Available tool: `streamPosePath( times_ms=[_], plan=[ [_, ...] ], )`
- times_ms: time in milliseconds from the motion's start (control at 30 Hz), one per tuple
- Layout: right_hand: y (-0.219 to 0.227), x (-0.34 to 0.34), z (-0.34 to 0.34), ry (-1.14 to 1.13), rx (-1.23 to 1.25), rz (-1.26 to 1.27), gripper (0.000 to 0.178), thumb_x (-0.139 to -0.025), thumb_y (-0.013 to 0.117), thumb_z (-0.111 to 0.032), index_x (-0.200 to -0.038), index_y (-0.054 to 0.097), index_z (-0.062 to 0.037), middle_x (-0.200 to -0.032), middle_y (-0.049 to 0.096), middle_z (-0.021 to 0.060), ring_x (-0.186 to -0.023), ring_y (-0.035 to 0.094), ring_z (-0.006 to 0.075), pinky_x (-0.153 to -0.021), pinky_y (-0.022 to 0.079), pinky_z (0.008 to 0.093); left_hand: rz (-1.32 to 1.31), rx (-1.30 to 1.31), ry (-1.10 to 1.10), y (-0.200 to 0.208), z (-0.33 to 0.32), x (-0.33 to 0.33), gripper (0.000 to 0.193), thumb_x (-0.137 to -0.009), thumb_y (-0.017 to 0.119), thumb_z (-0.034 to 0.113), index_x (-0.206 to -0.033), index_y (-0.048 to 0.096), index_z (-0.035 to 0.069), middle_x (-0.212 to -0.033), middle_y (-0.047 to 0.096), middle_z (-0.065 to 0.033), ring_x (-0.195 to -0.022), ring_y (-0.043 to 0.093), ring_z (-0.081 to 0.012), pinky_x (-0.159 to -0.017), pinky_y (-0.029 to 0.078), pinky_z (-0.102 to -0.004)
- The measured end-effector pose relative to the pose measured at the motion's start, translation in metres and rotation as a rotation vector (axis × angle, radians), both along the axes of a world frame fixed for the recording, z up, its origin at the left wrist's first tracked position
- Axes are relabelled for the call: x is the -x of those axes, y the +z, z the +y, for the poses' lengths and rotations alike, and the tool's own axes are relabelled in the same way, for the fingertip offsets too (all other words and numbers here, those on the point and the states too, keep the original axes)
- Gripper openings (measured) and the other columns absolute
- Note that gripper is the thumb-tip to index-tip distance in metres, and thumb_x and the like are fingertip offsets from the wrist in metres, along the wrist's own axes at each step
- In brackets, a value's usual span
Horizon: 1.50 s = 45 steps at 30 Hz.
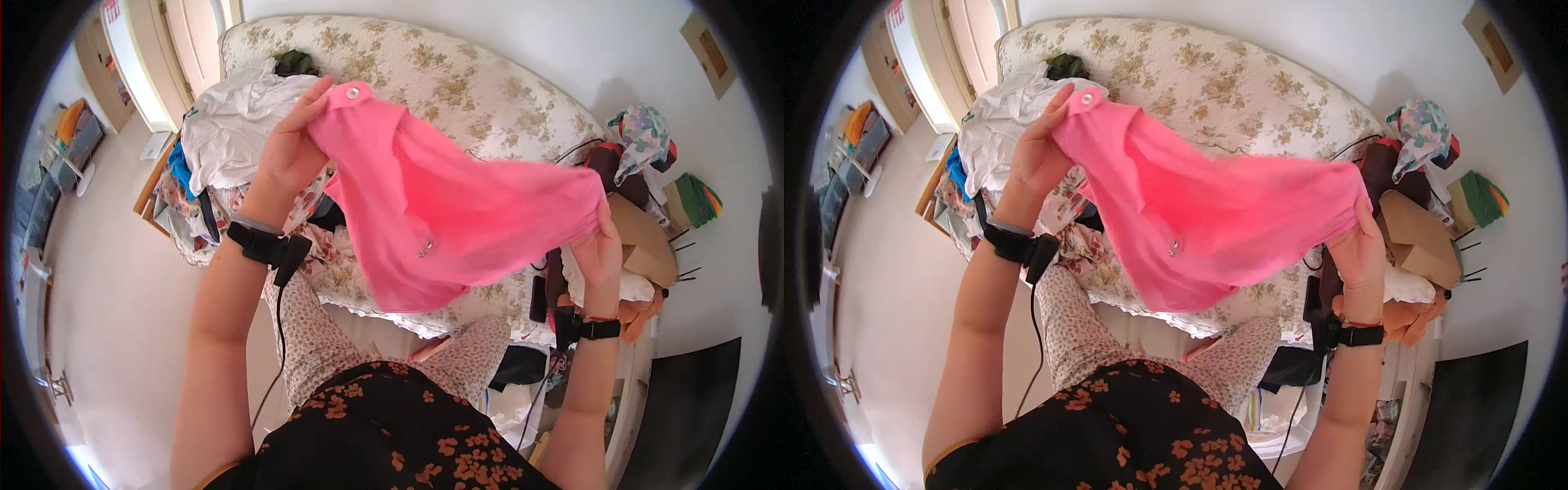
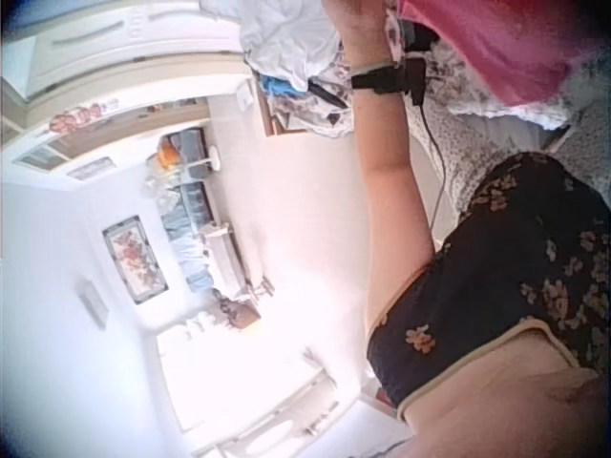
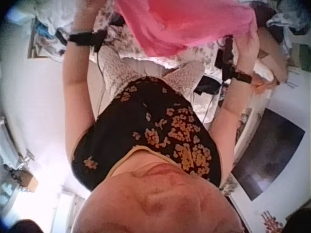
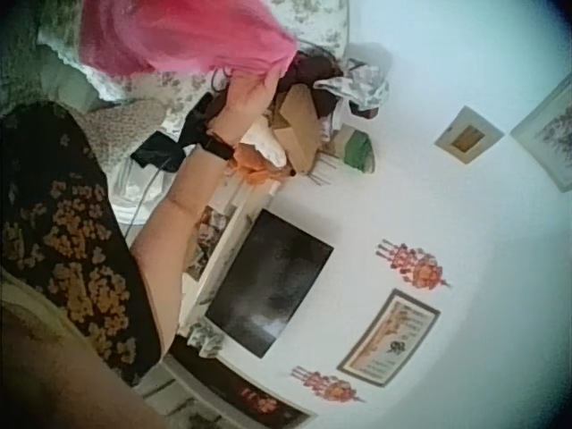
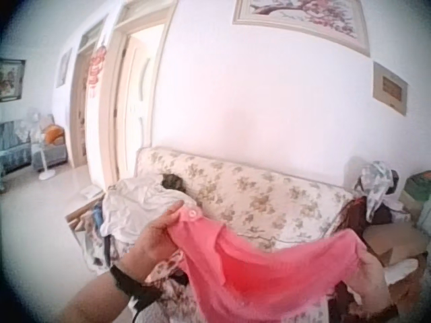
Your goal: The person picks up several clothing items from a pile on a couch one at a time, shakes them out, folds each piece by hand on the couch surface, and places the folded items to the side.
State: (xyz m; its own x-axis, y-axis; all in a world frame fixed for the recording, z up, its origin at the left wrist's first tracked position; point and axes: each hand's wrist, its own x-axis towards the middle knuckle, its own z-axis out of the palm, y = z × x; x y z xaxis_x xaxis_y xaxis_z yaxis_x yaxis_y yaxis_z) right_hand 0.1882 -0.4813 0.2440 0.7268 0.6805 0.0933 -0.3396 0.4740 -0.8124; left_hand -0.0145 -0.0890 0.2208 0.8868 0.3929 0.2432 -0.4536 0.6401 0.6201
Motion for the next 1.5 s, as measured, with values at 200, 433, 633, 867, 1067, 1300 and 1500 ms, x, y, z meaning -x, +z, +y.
streamPosePath(
  times_ms=[200,433,633,867,1067,1300,1500],
  plan=[
    [0.004,0.008,0.015,0.164,-0.206,0.034,0.045,-0.097,0.044,-0.03,-0.133,0.041,-0.0034,-0.136,0.045,0.011,-0.126,0.042,0.0243,-0.106,0.032,0.0415,0.009,-0.079,-0.038,0.013,0.003,-0.005,0.046,-0.091,0.05,0.012,-0.135,0.039,0.006,-0.133,0.048,-0.0101,-0.121,0.047,-0.0214,-0.103,0.037,-0.0385],
    [-0.014,0.008,0.024,-0.012,-0.135,-0.092,0.042,-0.092,0.052,-0.012,-0.132,0.042,-0.0027,-0.132,0.049,0.0095,-0.121,0.047,0.0207,-0.104,0.035,0.0362,0.142,-0.186,-0.047,0.002,-0.007,-0.006,0.052,-0.086,0.053,0.003,-0.136,0.037,0.003,-0.131,0.048,-0.0101,-0.119,0.049,-0.021,-0.101,0.039,-0.0349],
    [-0.013,0.006,0.0,-0.029,-0.092,-0.083,0.044,-0.091,0.052,-0.009,-0.133,0.041,-0.0018,-0.133,0.048,0.0083,-0.122,0.046,0.0194,-0.105,0.034,0.0364,0.243,-0.551,0.125,0.001,-0.009,-0.001,0.052,-0.083,0.054,-0.003,-0.133,0.041,0.002,-0.116,0.057,-0.0086,-0.103,0.057,-0.0157,-0.09,0.045,-0.0279],
    [0.022,-0.022,-0.049,-0.066,-0.173,-0.137,0.043,-0.093,0.05,-0.014,-0.133,0.041,-0.0011,-0.133,0.048,0.008,-0.124,0.043,0.0188,-0.105,0.033,0.036,0.421,-1.114,0.675,0.024,0.012,0.016,0.012,-0.089,0.056,0.01,-0.097,0.062,0.004,-0.078,0.06,0.0026,-0.071,0.054,-0.0055,-0.062,0.042,-0.0208],
    [0.045,-0.018,-0.07,-0.062,0.175,-0.203,0.037,-0.093,0.054,-0.02,-0.124,0.05,-0.0004,-0.121,0.057,0.008,-0.111,0.055,0.0199,-0.097,0.041,0.0346,0.393,-0.933,0.43,0.064,0.031,0.055,0.015,-0.089,0.058,0.018,-0.097,0.063,0.006,-0.082,0.06,0.0043,-0.076,0.051,-0.0042,-0.07,0.04,-0.0208],
    [0.026,-0.008,-0.089,-0.257,0.469,-0.374,0.03,-0.091,0.058,-0.022,-0.115,0.057,-0.0035,-0.115,0.06,0.0073,-0.106,0.057,0.0174,-0.094,0.043,0.0323,0.301,-0.821,0.28,0.076,0.016,0.08,0.012,-0.092,0.053,0.015,-0.093,0.057,0.004,-0.1,0.061,-0.0039,-0.092,0.055,-0.0105,-0.083,0.041,-0.0243],
    [-0.005,-0.025,-0.064,-0.221,0.088,-0.112,0.026,-0.089,0.059,-0.019,-0.111,0.059,-0.0044,-0.103,0.063,0.0043,-0.098,0.058,0.0148,-0.087,0.045,0.0307,0.156,-0.605,0.282,0.092,-0.014,0.048,0.017,-0.095,0.049,0.017,-0.102,0.056,0.003,-0.093,0.06,-0.0025,-0.087,0.055,-0.0087,-0.079,0.043,-0.0233]
  ],
)
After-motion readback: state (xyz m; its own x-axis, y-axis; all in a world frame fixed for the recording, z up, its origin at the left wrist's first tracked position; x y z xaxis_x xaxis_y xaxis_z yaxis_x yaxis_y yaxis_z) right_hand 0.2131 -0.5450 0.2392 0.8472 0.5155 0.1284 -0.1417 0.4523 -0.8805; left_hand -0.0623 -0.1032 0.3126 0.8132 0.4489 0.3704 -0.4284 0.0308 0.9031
